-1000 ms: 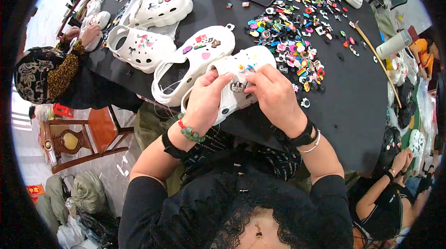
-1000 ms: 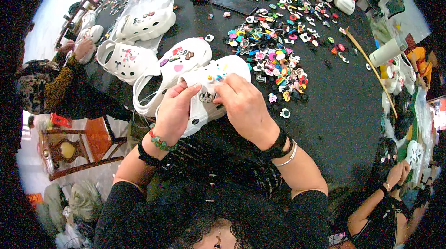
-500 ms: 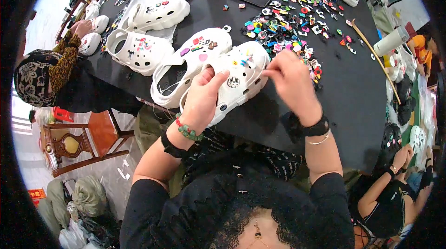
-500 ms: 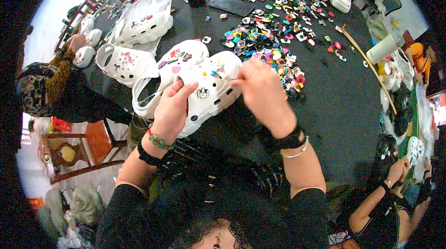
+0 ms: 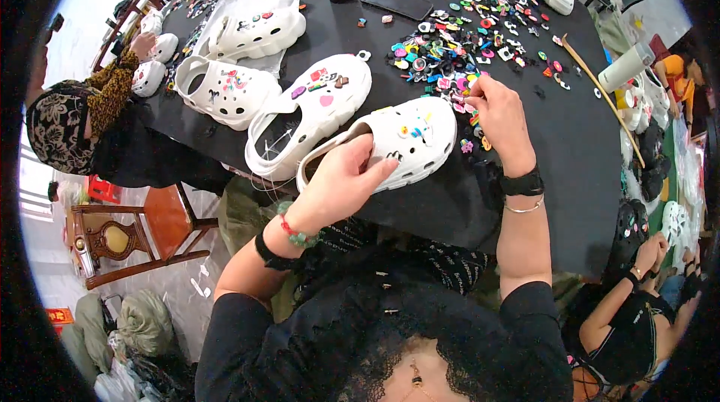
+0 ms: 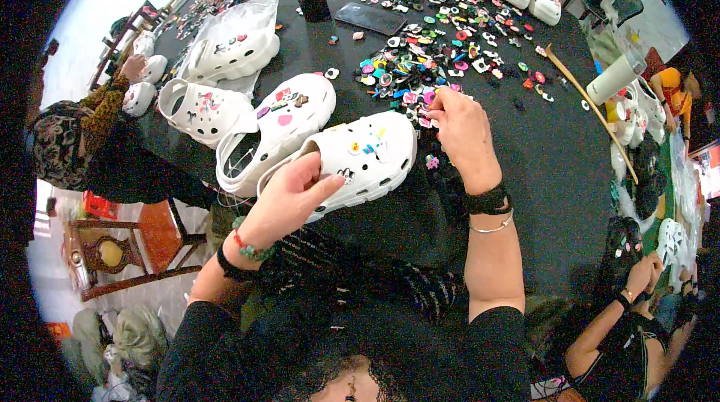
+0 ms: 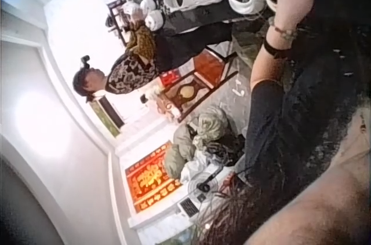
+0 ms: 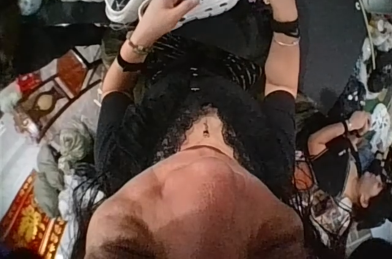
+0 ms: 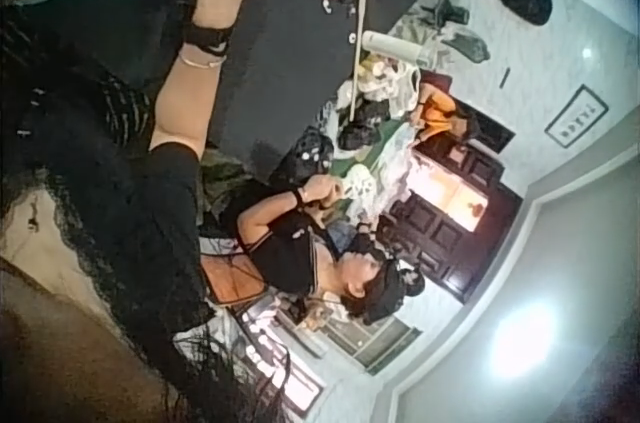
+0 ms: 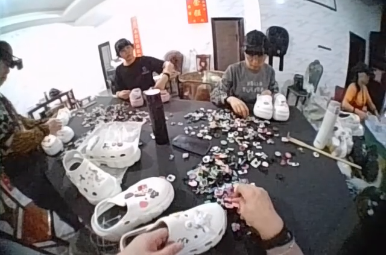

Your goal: Decorating white clogs with various colorful charms at a communal work table.

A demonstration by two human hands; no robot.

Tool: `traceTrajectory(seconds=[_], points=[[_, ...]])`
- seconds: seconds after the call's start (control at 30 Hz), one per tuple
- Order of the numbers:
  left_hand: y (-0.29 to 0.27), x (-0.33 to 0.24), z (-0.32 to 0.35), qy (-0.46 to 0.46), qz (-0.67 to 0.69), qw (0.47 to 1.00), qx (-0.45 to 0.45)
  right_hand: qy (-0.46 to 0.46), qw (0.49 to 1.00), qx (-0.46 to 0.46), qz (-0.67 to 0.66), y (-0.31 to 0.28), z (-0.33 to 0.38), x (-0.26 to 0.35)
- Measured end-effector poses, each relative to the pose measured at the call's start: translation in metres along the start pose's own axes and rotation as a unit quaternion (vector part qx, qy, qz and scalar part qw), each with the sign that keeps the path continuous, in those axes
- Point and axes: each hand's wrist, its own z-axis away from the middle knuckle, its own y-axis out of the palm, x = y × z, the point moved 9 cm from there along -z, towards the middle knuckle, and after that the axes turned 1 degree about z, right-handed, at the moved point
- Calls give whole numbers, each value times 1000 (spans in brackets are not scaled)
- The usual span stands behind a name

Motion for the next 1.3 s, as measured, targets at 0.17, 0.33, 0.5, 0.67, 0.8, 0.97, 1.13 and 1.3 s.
traceTrajectory(seconds=[0.17,0.33,0.5,0.67,0.8,0.97,1.13,1.3], points=[[-27,-34,29,61,-52,995,-63,21,998,-13,-50,0,1,-3],[-86,-28,44,102,39,971,-212,-9,1000,-10,-2,4,1,-6],[-104,17,34,24,375,900,-222,-91,991,-86,35,-6,3,18],[-113,48,24,-32,530,828,-180,-116,977,-35,-177,2,5,58],[-107,60,24,-45,540,821,-181,-100,978,76,-168,26,12,56],[-107,72,24,-64,544,819,-169,-138,977,95,-130,17,17,64],[-103,59,13,-92,588,801,-67,-126,970,181,-101,17,23,67],[-103,64,3,-59,561,808,-169,-116,966,205,-106,17,24,67]])
